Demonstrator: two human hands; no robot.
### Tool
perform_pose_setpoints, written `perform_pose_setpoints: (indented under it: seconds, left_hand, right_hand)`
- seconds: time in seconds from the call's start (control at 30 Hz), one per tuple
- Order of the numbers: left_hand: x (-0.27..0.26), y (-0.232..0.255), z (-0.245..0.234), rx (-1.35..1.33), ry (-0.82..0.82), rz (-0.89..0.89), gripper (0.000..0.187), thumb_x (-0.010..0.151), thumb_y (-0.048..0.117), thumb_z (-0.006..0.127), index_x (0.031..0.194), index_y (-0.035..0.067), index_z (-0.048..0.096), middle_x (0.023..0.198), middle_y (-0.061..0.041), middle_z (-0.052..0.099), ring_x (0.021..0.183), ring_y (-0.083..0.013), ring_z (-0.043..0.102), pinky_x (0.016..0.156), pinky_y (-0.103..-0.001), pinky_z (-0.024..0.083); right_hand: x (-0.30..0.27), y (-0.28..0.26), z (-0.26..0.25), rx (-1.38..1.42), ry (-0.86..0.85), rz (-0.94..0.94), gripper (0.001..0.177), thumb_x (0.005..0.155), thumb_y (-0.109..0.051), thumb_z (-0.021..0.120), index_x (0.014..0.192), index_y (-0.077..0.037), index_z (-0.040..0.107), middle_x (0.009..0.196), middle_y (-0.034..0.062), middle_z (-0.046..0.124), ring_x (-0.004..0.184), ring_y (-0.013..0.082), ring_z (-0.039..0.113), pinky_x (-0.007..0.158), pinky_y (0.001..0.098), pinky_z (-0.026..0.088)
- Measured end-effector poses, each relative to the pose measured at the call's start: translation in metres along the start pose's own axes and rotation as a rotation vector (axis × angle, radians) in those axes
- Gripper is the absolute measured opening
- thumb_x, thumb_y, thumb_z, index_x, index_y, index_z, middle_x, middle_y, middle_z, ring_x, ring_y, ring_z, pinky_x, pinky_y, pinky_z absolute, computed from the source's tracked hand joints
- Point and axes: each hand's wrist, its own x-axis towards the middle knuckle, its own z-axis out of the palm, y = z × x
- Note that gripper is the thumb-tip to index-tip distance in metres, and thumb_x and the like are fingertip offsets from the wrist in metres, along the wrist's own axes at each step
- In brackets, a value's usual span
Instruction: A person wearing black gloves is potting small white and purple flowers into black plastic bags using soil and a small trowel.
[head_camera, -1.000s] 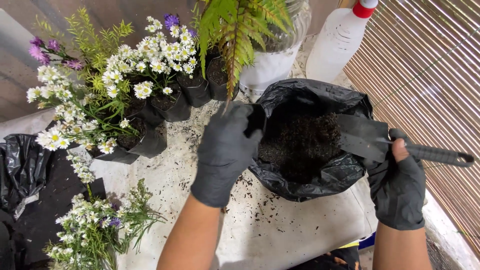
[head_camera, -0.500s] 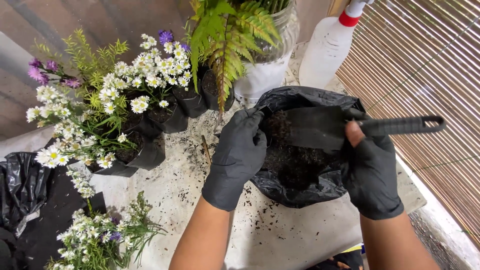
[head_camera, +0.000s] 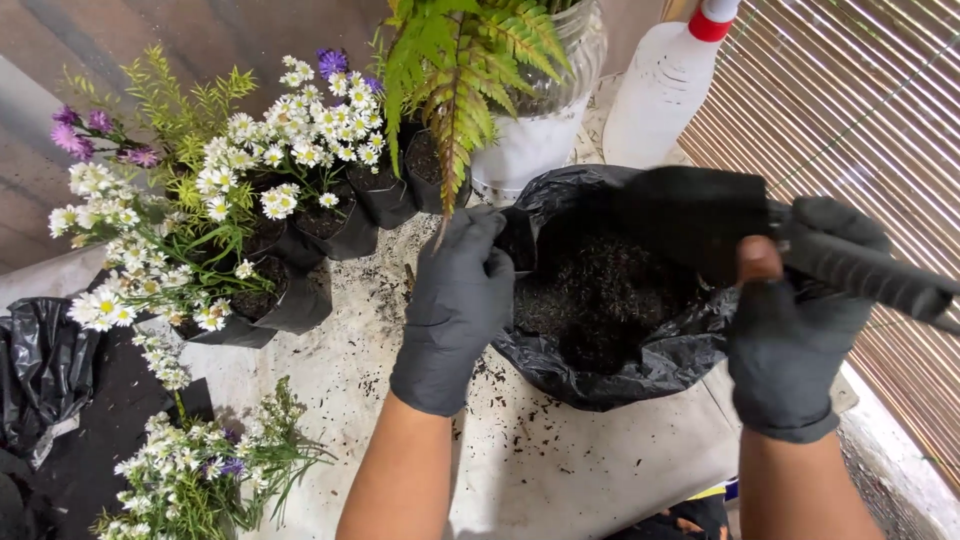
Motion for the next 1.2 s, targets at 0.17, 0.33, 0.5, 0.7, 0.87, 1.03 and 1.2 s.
perform_pose_setpoints:
  seconds: [0.17,0.33,0.5,0.7,0.87,1.03,1.2]
  left_hand:
    - [-0.005,-0.018,0.000,-0.116,0.099,0.007,0.035,0.090,0.001,0.054,0.119,-0.002,0.074,0.125,-0.010,0.065,0.113,-0.0259,0.066,0.099,-0.034,0.058]
    - [-0.007,0.000,-0.012,-0.422,0.113,-0.168,0.033,0.089,-0.003,0.054,0.120,0.003,0.061,0.114,-0.010,0.072,0.111,-0.0204,0.074,0.101,-0.029,0.057]
    - [-0.009,-0.001,-0.017,-0.323,0.122,-0.121,0.032,0.091,0.004,0.058,0.122,0.006,0.064,0.117,-0.007,0.073,0.114,-0.0215,0.071,0.105,-0.033,0.054]
    - [-0.010,0.002,-0.020,-0.319,0.131,-0.138,0.031,0.090,0.000,0.056,0.120,0.004,0.063,0.116,-0.007,0.073,0.111,-0.0192,0.074,0.099,-0.028,0.057]
    - [-0.013,-0.018,-0.007,-0.166,0.056,-0.019,0.041,0.093,0.008,0.057,0.132,0.002,0.067,0.134,-0.009,0.066,0.125,-0.0259,0.066,0.111,-0.034,0.049]
    - [-0.009,0.001,-0.016,-0.123,0.070,0.035,0.036,0.091,0.007,0.054,0.122,0.003,0.071,0.123,-0.014,0.068,0.113,-0.0328,0.067,0.102,-0.042,0.055]
    - [-0.007,0.000,-0.009,-0.121,0.038,0.005,0.037,0.088,0.007,0.054,0.120,0.011,0.072,0.121,-0.008,0.069,0.109,-0.0307,0.068,0.097,-0.042,0.056]
  right_hand:
    - [-0.025,0.070,-0.032,-0.073,-0.006,0.136,0.020,0.109,0.003,0.063,0.108,-0.011,0.048,0.116,0.0121,0.055,0.114,0.0275,0.057,0.105,0.0446,0.053]
    - [-0.055,0.075,-0.035,-0.012,0.032,0.297,0.017,0.106,-0.005,0.064,0.108,-0.012,0.048,0.116,0.0091,0.054,0.109,0.0241,0.056,0.100,0.0422,0.051]
    - [-0.057,0.061,-0.034,0.074,0.158,0.620,0.025,0.100,-0.016,0.069,0.122,-0.017,0.056,0.113,0.0028,0.060,0.106,0.0164,0.060,0.093,0.0315,0.054]
    - [-0.052,0.063,-0.037,0.052,0.133,0.766,0.023,0.098,-0.011,0.070,0.119,-0.015,0.061,0.098,0.0008,0.063,0.092,0.0147,0.064,0.082,0.0287,0.058]
    - [-0.049,0.069,-0.025,0.274,0.229,1.030,0.018,0.096,-0.010,0.068,0.114,-0.008,0.065,0.102,0.0101,0.070,0.092,0.0250,0.071,0.083,0.0351,0.064]
    - [-0.054,0.078,-0.035,0.337,0.323,1.100,0.022,0.098,-0.012,0.067,0.120,-0.008,0.065,0.105,0.0098,0.074,0.091,0.0225,0.074,0.082,0.0309,0.067]
    - [-0.045,0.080,-0.047,0.417,0.371,1.215,0.036,0.098,-0.018,0.067,0.132,-0.008,0.062,0.109,0.0073,0.075,0.088,0.0190,0.075,0.070,0.0264,0.067]
